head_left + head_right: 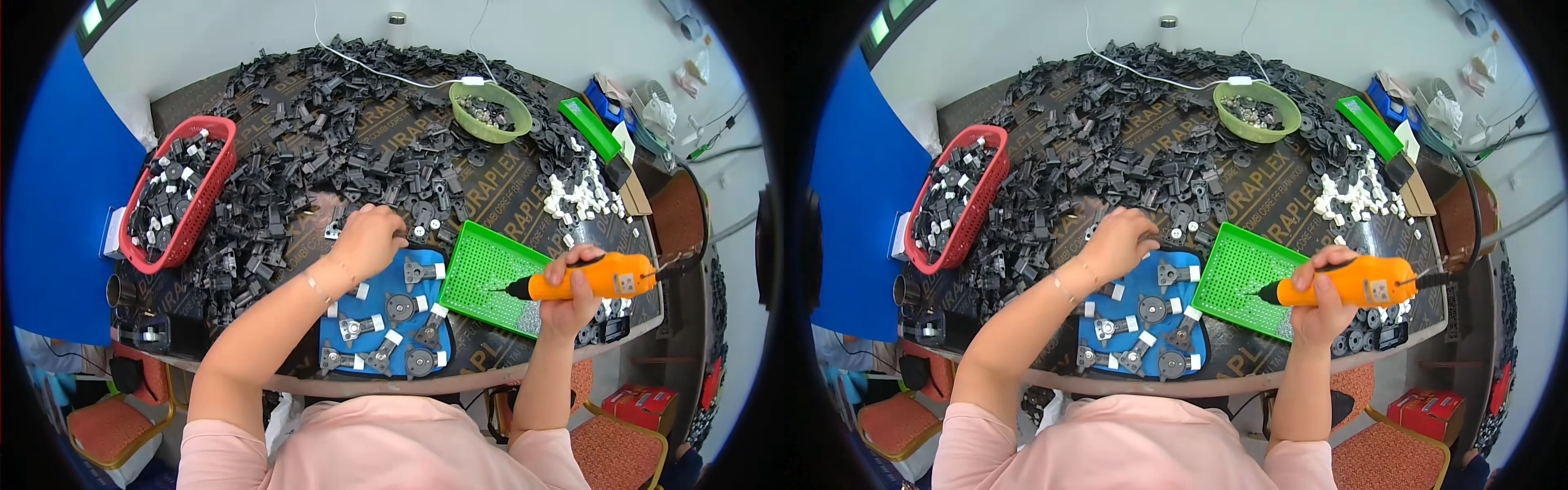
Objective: Assembling small mechanical components by inserting wheels and clips into plastic housings and securing them with an electric screwdriver.
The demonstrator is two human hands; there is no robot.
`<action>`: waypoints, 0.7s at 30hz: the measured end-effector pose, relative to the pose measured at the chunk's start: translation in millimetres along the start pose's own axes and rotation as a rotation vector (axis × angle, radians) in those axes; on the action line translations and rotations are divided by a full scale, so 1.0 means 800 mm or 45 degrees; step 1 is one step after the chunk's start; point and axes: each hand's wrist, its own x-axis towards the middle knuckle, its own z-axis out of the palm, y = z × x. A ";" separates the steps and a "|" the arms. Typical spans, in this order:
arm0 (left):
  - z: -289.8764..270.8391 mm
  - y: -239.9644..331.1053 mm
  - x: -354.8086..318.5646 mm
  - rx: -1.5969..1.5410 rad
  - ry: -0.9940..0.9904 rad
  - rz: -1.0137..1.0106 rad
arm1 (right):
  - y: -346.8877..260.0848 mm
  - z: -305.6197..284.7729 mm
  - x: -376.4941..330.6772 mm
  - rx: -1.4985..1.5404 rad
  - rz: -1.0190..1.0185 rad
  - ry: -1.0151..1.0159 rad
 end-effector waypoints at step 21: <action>0.016 -0.029 0.036 0.171 -0.044 0.255 | -0.005 -0.016 -0.007 -0.105 -0.033 0.098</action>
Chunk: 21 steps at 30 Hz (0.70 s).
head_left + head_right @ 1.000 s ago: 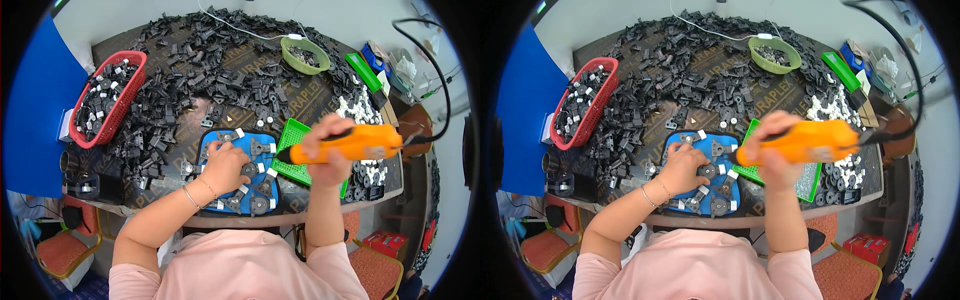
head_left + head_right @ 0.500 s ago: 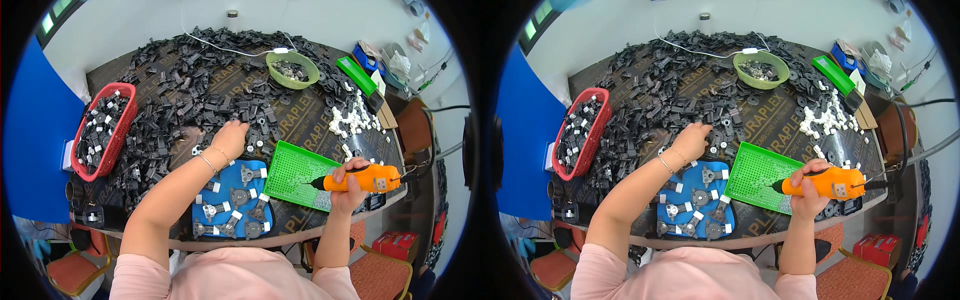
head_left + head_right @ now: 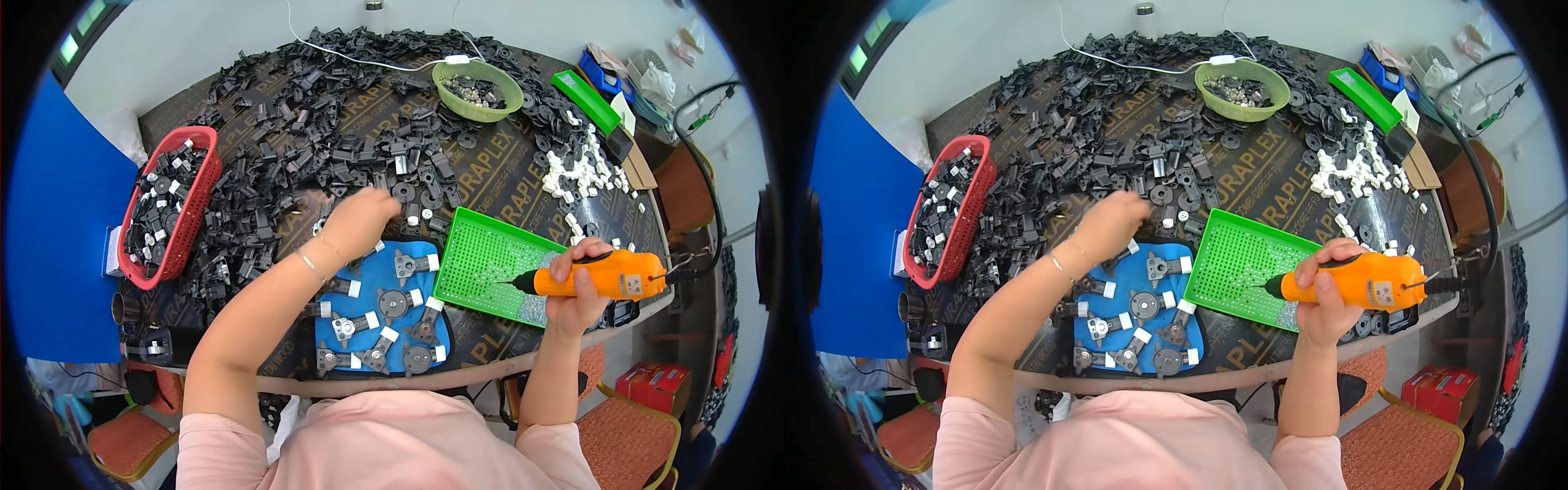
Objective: Assembling small mechanical components by inserting wheels and clips into plastic housings and securing them with an electric screwdriver.
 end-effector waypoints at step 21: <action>-0.013 0.006 0.001 -0.171 -0.235 -0.398 | 0.000 0.014 -0.007 0.000 0.018 -0.043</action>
